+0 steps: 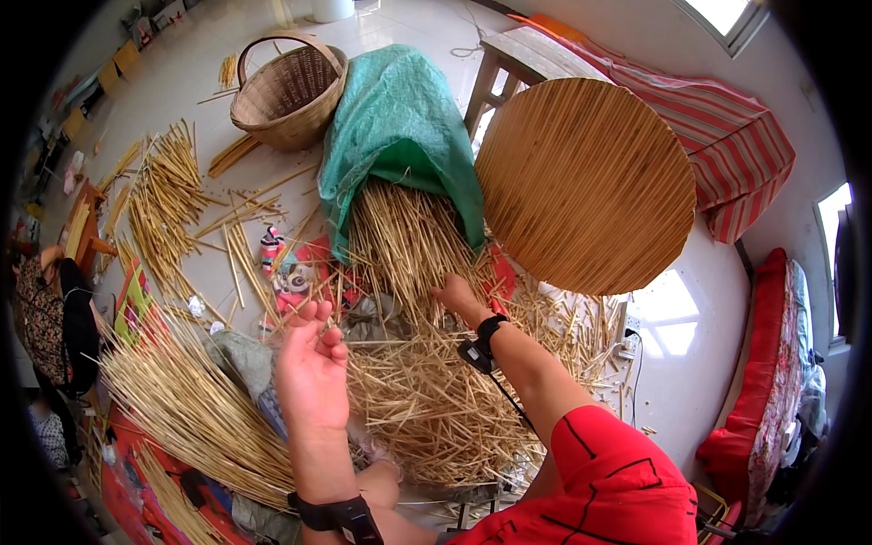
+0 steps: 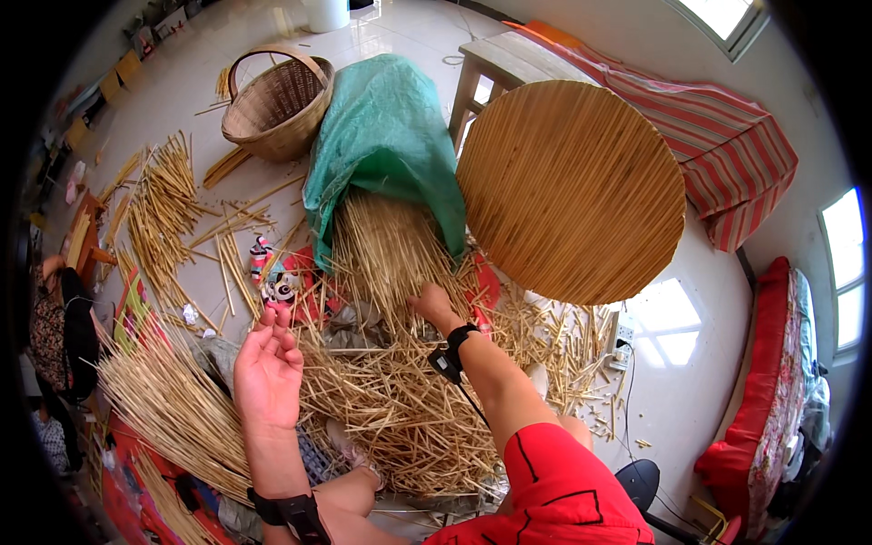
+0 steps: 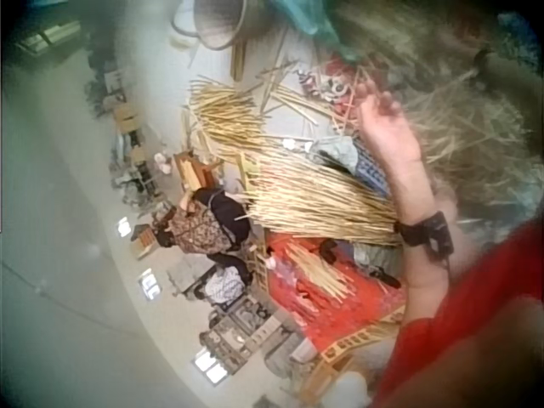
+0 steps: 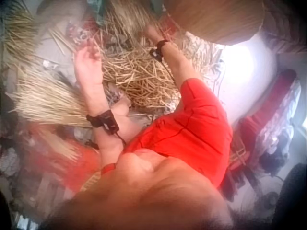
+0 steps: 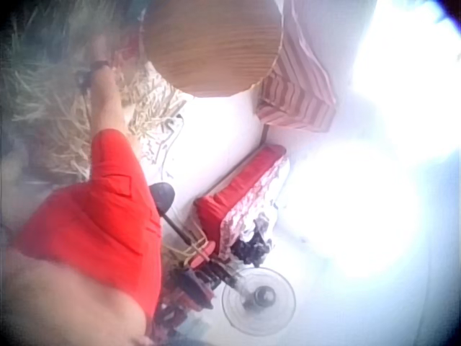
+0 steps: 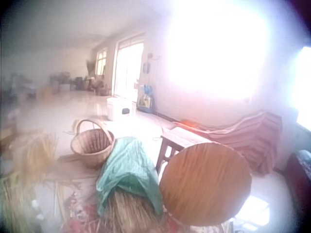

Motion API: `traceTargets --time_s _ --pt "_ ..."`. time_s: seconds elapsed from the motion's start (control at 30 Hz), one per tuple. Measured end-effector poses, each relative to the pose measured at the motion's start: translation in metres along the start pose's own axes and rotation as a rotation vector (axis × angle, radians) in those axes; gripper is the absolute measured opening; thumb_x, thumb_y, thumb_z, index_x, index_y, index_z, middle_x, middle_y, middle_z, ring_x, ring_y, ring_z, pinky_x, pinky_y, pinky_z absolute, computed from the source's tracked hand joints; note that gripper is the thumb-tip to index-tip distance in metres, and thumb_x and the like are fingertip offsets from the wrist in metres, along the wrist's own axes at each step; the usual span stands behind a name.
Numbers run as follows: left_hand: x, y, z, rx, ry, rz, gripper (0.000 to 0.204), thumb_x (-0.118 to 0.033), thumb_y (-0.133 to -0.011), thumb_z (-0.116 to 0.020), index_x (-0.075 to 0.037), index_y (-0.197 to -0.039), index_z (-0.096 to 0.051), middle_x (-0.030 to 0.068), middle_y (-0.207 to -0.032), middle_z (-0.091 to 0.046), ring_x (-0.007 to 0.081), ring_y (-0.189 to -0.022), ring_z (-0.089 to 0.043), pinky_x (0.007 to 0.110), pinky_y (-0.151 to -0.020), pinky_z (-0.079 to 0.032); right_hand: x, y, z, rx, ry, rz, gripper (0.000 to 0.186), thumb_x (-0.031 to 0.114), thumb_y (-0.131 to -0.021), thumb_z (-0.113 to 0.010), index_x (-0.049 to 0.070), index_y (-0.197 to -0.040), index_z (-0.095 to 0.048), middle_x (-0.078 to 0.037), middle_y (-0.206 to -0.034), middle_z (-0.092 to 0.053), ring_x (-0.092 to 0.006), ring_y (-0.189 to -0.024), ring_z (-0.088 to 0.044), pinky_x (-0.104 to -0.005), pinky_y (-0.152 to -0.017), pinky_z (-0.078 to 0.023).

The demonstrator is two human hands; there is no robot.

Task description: The person weaves together thin strips of straw and grass while sitting on the floor, occasionally gathering more material from a bundle.

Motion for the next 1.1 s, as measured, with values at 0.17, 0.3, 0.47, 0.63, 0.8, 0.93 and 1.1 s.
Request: traceTargets --time_s 0.17,0.3,0.47,0.63,0.8,0.93,1.1 --pt "0.000 0.001 0.000 0.000 -0.002 0.002 0.026 -0.010 -0.088 -0.050 -0.005 -0.113 -0.056 0.0050 -0.111 -0.059 0.0089 -0.078 -0.052 0.022 -0.066 -0.045 0.013 -0.010 0.024 -0.110 -0.259 0.088 0.034 0.030 -0.085 -0.065 -0.002 -0.078 -0.054 -0.012 -0.066 -0.053 -0.0234 -0.059 -0.051 -0.0421 -0.057 -0.040" --pt "-0.004 0.003 0.000 0.018 -0.002 -0.016 0.025 -0.010 -0.088 -0.050 -0.005 -0.112 -0.056 0.0052 -0.110 -0.059 0.0090 -0.078 -0.052 0.022 -0.065 -0.045 0.025 -0.003 0.056 -0.039 -0.550 0.042 0.033 0.030 -0.083 -0.063 -0.003 -0.081 -0.058 -0.019 -0.072 -0.060 -0.0371 -0.068 -0.057 -0.0456 -0.063 -0.043" --pt "-0.001 0.006 -0.003 0.010 0.012 -0.018 0.025 -0.011 -0.083 -0.056 -0.004 -0.108 -0.056 0.0073 -0.106 -0.058 0.0118 -0.077 -0.053 0.023 -0.065 -0.042 0.017 0.018 0.049 -0.157 0.106 0.137 0.041 0.031 -0.083 -0.064 -0.002 -0.108 -0.057 -0.022 -0.092 -0.060 -0.0390 -0.092 -0.058 -0.0469 -0.081 -0.047" --pt "-0.003 0.010 -0.001 0.035 0.020 -0.025 0.026 -0.010 -0.083 -0.056 -0.003 -0.108 -0.055 0.0075 -0.106 -0.058 0.0119 -0.078 -0.053 0.023 -0.065 -0.043 0.046 0.068 0.006 -0.063 0.141 0.384 0.042 0.033 -0.081 -0.065 0.000 -0.106 -0.057 -0.022 -0.101 -0.059 -0.0386 -0.098 -0.055 -0.0458 -0.083 -0.046" --pt "-0.009 0.019 -0.008 0.042 0.030 -0.017 0.026 -0.009 -0.089 -0.049 -0.001 -0.113 -0.051 0.0098 -0.112 -0.055 0.0111 -0.078 -0.051 0.023 -0.065 -0.045 -0.021 0.084 -0.076 0.212 0.382 0.181 0.031 0.029 -0.080 -0.063 0.002 -0.094 -0.063 -0.019 -0.091 -0.063 -0.0391 -0.083 -0.061 -0.0467 -0.074 -0.050" --pt "-0.003 0.016 -0.019 0.091 0.055 0.003 0.028 -0.009 -0.084 -0.055 -0.002 -0.111 -0.053 0.0086 -0.109 -0.058 0.0115 -0.080 -0.053 0.023 -0.065 -0.043 -0.059 0.128 -0.140 0.454 0.496 0.440 0.025 0.023 -0.084 -0.057 0.000 -0.081 -0.066 -0.021 -0.083 -0.065 -0.0375 -0.074 -0.062 -0.0458 -0.063 -0.051" --pt "-0.026 0.025 -0.006 0.089 0.070 -0.059 0.029 -0.009 -0.086 -0.053 -0.001 -0.113 -0.051 0.0094 -0.111 -0.057 0.0118 -0.081 -0.054 0.023 -0.066 -0.044 -0.001 0.248 -0.173 0.767 0.693 0.739 0.031 0.031 -0.087 -0.050 0.004 -0.087 -0.065 -0.017 -0.077 -0.064 -0.0355 -0.070 -0.063 -0.0452 -0.060 -0.049"
Point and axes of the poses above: each hand's wrist, its own y-axis away from the middle knuckle, its own z-axis out of the back of the hand, x = y × z, the point moved 10 cm from there along -y, towards the middle knuckle
